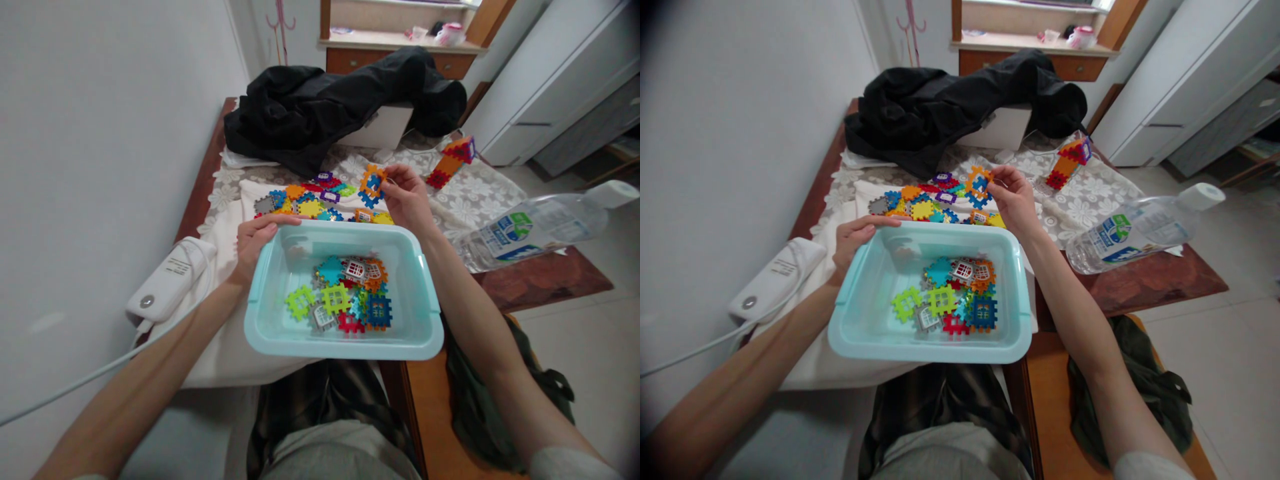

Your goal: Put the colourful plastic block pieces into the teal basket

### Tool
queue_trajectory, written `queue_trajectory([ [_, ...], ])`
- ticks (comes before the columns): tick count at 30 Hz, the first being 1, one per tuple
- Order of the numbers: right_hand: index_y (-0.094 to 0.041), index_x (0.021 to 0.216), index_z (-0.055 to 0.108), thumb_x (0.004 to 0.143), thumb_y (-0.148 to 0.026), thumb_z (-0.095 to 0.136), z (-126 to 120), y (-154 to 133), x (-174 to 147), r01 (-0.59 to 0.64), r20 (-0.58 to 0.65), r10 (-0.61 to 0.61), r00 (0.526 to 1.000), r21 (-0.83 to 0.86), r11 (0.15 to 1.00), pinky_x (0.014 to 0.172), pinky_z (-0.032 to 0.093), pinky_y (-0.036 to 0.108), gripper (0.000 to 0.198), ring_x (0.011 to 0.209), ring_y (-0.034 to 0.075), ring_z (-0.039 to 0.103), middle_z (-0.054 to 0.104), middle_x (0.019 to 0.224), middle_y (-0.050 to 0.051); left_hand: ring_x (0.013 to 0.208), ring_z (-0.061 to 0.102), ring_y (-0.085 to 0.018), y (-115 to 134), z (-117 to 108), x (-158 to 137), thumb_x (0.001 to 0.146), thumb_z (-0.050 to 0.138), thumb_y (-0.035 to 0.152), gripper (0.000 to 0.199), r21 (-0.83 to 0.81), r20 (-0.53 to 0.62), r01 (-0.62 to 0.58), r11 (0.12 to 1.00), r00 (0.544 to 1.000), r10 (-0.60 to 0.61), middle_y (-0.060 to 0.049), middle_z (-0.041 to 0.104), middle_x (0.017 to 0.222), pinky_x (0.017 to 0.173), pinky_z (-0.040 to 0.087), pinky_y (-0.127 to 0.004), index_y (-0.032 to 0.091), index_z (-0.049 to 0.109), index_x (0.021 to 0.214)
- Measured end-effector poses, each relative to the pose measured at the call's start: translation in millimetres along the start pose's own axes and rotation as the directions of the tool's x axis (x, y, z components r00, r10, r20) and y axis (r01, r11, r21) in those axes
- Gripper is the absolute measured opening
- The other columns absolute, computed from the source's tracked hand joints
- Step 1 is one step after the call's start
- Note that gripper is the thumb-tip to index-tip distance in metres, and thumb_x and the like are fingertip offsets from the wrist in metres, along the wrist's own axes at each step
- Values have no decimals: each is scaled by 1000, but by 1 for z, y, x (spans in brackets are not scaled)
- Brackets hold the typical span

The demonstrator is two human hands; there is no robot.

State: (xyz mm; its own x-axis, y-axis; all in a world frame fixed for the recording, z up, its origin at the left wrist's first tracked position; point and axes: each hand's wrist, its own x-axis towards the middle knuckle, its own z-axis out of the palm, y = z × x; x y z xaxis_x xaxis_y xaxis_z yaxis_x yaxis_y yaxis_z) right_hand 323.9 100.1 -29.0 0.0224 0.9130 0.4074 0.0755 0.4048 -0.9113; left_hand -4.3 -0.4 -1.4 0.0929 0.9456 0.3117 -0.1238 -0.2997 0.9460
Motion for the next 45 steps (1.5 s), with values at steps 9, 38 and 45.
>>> queue_trajectory([
  [9, -30, 104, 71, 72, -69, 93, 2, -50, -22, -88, 268, 28, 963, 212, 973, 93, 67, 47, 55, 114, 30, 75, 76, 115, 6, 104, 81, -30, -1, 0, 0, 92, 71, 41, 30, 23, -31, 19, 1000, 999, -18, -13, 88, 107, 93, 65, -37, 18, 91, 92],
  [38, -21, 106, 81, 92, -27, 72, 8, -28, -20, 432, 745, 67, 664, -455, 778, 106, 51, 43, 17, 113, 30, 68, 76, 115, 11, 101, 82, -30, 0, 1, 0, 92, 73, 45, 33, -22, -4, 8, 1000, 1000, -8, -15, 87, 108, 93, 63, -38, 17, 89, 93],
  [45, -21, 110, 78, 91, -23, 70, 14, -39, -27, 348, 691, 141, 709, -516, 783, 100, 51, 42, 21, 107, 27, 67, 78, 113, 9, 107, 80, -29, -1, 0, 0, 92, 71, 43, 32, 4, -13, 23, 1000, 1000, -23, -14, 87, 110, 96, 62, -36, 18, 90, 93],
])
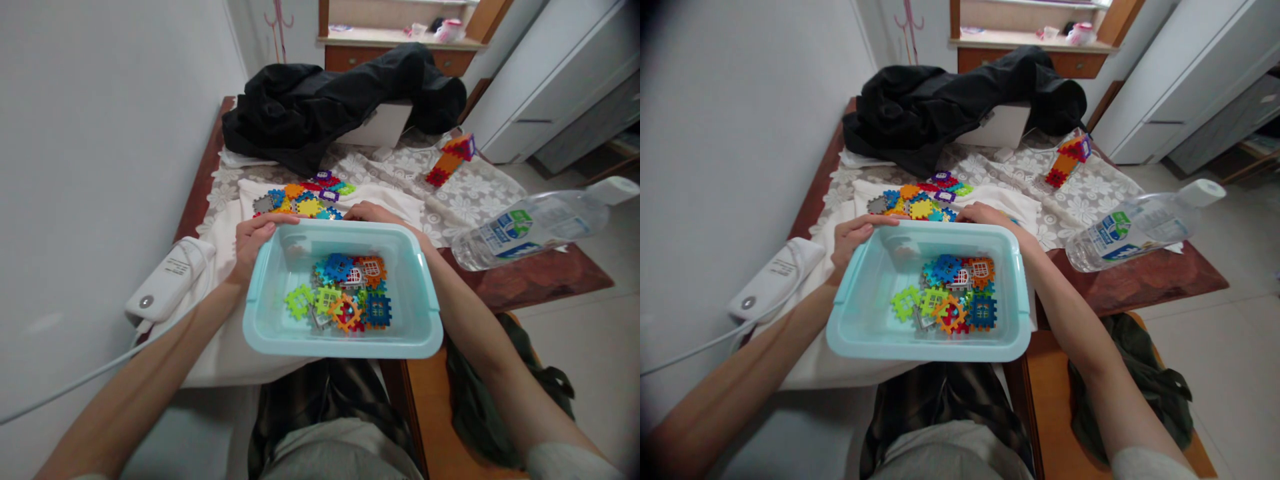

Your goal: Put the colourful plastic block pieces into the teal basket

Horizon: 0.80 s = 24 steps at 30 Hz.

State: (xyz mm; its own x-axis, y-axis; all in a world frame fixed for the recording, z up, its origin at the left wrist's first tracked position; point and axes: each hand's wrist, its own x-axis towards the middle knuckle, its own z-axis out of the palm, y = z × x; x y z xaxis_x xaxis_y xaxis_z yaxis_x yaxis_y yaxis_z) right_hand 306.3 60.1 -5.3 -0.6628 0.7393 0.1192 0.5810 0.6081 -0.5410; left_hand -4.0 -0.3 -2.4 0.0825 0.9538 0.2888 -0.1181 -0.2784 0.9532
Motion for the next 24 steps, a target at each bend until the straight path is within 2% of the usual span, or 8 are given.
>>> queue_trajectory([
  [4, -21, 102, 79, 96, -28, 69, 3, 12, 8, 157, 71, -152, 986, -72, 985, 112, 46, 47, 14, 111, 29, 66, 78, 119, 11, 106, 80, -27, -3, -2, 0, 95, 68, 37, 30, -13, 15, -19, 1000, 1000, 19, -12, 87, 110, 94, 61, -32, 19, 91, 96],
  [7, -22, 102, 78, 96, -32, 70, 5, 17, 9, 173, 48, -171, 984, -40, 984, 111, 48, 47, 14, 114, 29, 66, 77, 119, 11, 105, 80, -26, -3, -2, 0, 95, 68, 37, 29, -19, 19, -9, 1000, 1000, 9, -12, 87, 111, 92, 61, -32, 19, 91, 97],
  [9, -22, 102, 77, 94, -32, 70, 5, 14, 7, 131, 16, -131, 991, 9, 991, 108, 49, 46, 15, 112, 28, 66, 77, 116, 10, 107, 80, -28, -2, -2, 0, 94, 70, 40, 30, -8, 7, 4, 1000, 1000, -4, -13, 87, 111, 94, 62, -34, 19, 91, 96],
  [14, -23, 103, 75, 85, -33, 75, 5, 6, 2, -64, -67, 77, 995, 176, 982, 87, 55, 38, 20, 96, 26, 68, 79, 105, 6, 106, 80, -28, 1, 0, 0, 92, 71, 42, 30, 12, -12, 3, 1000, 1000, -3, -13, 87, 109, 98, 62, -35, 19, 90, 92],
  [17, -23, 109, 77, 89, -41, 73, 8, 9, 5, -76, -154, 114, 982, 232, 970, 84, 55, 37, 28, 93, 25, 70, 80, 104, 5, 103, 80, -27, 0, 0, 0, 93, 71, 42, 30, 15, -11, 5, 1000, 1000, -5, -13, 87, 108, 94, 62, -35, 20, 90, 92],
  [21, -20, 110, 80, 96, -48, 67, 11, 18, 9, -97, -271, 143, 952, 173, 980, 79, 52, 34, 34, 82, 21, 66, 79, 91, 4, 107, 80, -29, -1, -1, 0, 93, 71, 44, 31, 2, -4, 8, 1000, 1000, -8, -14, 87, 110, 97, 62, -36, 19, 90, 93],
  [24, -19, 113, 81, 91, -48, 72, 10, 23, 9, -119, -236, 161, 958, 185, 975, 76, 52, 35, 37, 81, 22, 67, 79, 90, 4, 104, 80, -27, -2, -1, 1, 94, 70, 41, 30, 6, 6, -6, 1000, 1000, 6, -13, 87, 109, 94, 62, -34, 19, 91, 94],
])
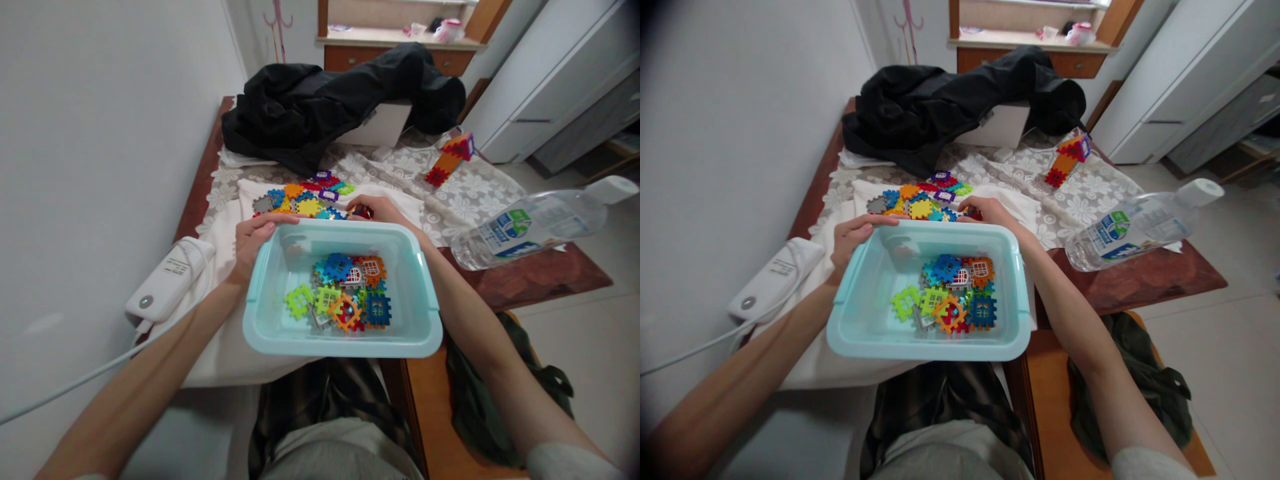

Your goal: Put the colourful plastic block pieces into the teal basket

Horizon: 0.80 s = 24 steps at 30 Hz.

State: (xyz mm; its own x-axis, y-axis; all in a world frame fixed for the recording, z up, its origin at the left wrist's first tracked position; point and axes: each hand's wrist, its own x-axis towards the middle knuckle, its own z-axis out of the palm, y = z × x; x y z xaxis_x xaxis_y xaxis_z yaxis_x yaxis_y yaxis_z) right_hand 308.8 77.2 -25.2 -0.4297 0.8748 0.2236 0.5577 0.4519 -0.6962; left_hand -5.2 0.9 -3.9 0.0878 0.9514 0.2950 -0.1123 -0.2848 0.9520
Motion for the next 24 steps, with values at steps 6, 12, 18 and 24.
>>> queue_trajectory([
  [6, -25, 114, 82, 88, -42, 74, -3, -5, -4, 6, 154, -20, 988, 87, 996, 84, 55, 38, 32, 96, 26, 72, 82, 109, 4, 105, 80, -28, 1, 0, -1, 95, 69, 41, 31, -2, 4, -5, 1000, 1000, 5, -13, 87, 111, 96, 62, -35, 19, 91, 95],
  [12, -20, 112, 81, 98, -51, 66, -2, 0, 0, -2, 35, 4, 999, -46, 999, 74, 49, 34, 38, 78, 21, 63, 75, 85, 3, 105, 81, -29, 1, 0, 0, 94, 70, 41, 30, 11, -4, -9, 1000, 1000, 9, -13, 87, 110, 97, 63, -37, 19, 91, 95],
  [18, -19, 120, 81, 90, -34, 75, 0, 15, 3, 107, 95, -86, 992, -240, 965, 96, 52, 41, 34, 109, 31, 69, 77, 119, 13, 105, 81, -29, 0, 0, 0, 94, 70, 42, 30, 11, -3, -2, 1000, 1000, 2, -12, 87, 109, 98, 63, -37, 20, 91, 94],
  [24, -18, 125, 81, 88, -26, 76, 0, 16, 3, 102, 130, -70, 989, -257, 961, 95, 54, 40, 38, 109, 32, 72, 76, 120, 13, 106, 81, -30, 1, 0, 0, 93, 71, 42, 30, 20, -5, -15, 1000, 1000, 15, -13, 87, 107, 98, 64, -39, 20, 91, 94],
])
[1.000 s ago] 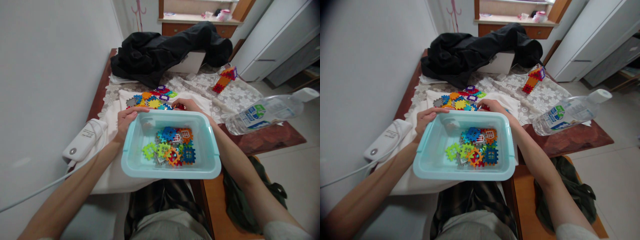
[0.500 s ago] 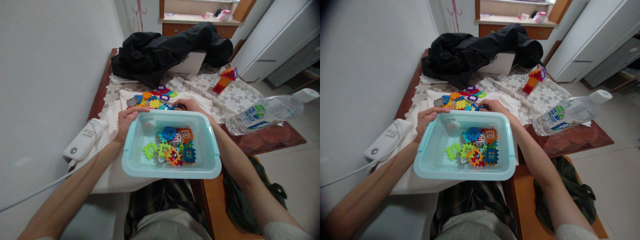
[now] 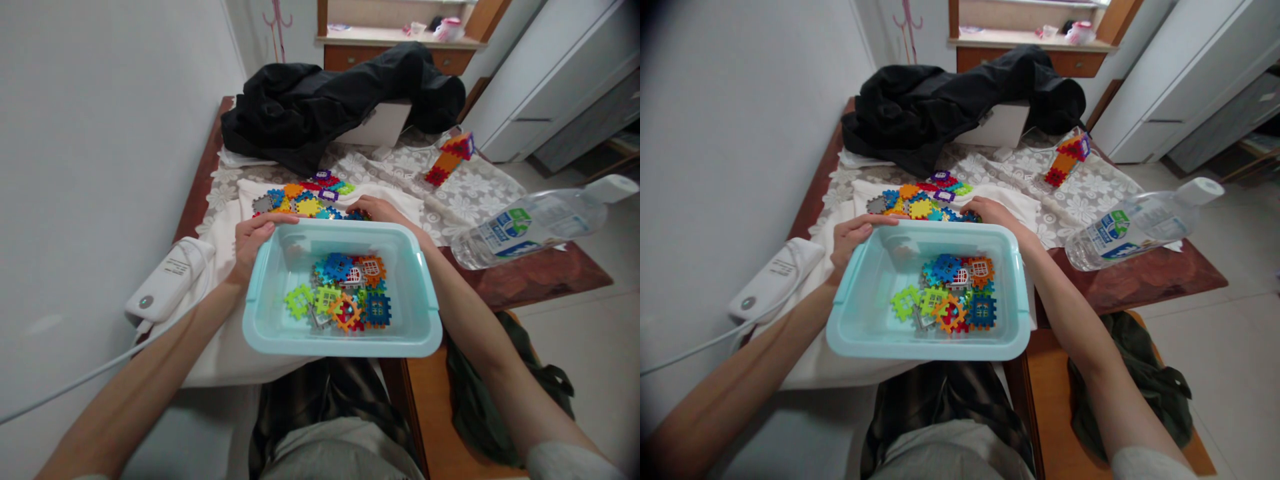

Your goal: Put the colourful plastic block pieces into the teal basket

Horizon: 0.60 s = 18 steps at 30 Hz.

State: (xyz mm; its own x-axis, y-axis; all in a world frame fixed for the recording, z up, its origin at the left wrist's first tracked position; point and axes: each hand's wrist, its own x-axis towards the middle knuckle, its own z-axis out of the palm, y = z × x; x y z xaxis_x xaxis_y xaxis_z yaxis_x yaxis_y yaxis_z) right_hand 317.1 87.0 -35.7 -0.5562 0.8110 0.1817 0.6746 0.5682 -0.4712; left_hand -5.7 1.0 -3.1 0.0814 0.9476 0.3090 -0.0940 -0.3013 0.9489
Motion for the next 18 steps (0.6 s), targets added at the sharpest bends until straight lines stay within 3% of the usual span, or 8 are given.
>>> queue_trajectory([
  [6, -16, 134, 79, 93, -29, 76, 3, 3, 0, -7, -20, 4, 1000, -118, 993, 107, 52, 50, 43, 122, 38, 67, 73, 134, 19, 104, 81, -28, 2, 2, -1, 94, 70, 38, 28, -17, 1, 1, 1000, 1000, -1, -12, 88, 107, 94, 64, -35, 20, 91, 94],
  [12, -16, 132, 79, 92, -28, 76, 5, 9, 0, -37, -19, 36, 999, -108, 993, 110, 53, 49, 41, 127, 38, 67, 72, 141, 19, 105, 81, -29, 3, 2, -1, 93, 71, 43, 30, -15, -5, 26, 1000, 1000, -26, -13, 87, 108, 97, 64, -38, 20, 90, 95],
  [18, -20, 119, 83, 91, -33, 77, 2, 8, 4, -49, -58, 52, 997, 58, 997, 98, 58, 43, 31, 107, 29, 74, 80, 122, 12, 104, 81, -29, 4, 2, -1, 93, 71, 43, 31, -8, -4, 3, 1000, 1000, -3, -13, 87, 108, 98, 63, -39, 19, 91, 94],
])
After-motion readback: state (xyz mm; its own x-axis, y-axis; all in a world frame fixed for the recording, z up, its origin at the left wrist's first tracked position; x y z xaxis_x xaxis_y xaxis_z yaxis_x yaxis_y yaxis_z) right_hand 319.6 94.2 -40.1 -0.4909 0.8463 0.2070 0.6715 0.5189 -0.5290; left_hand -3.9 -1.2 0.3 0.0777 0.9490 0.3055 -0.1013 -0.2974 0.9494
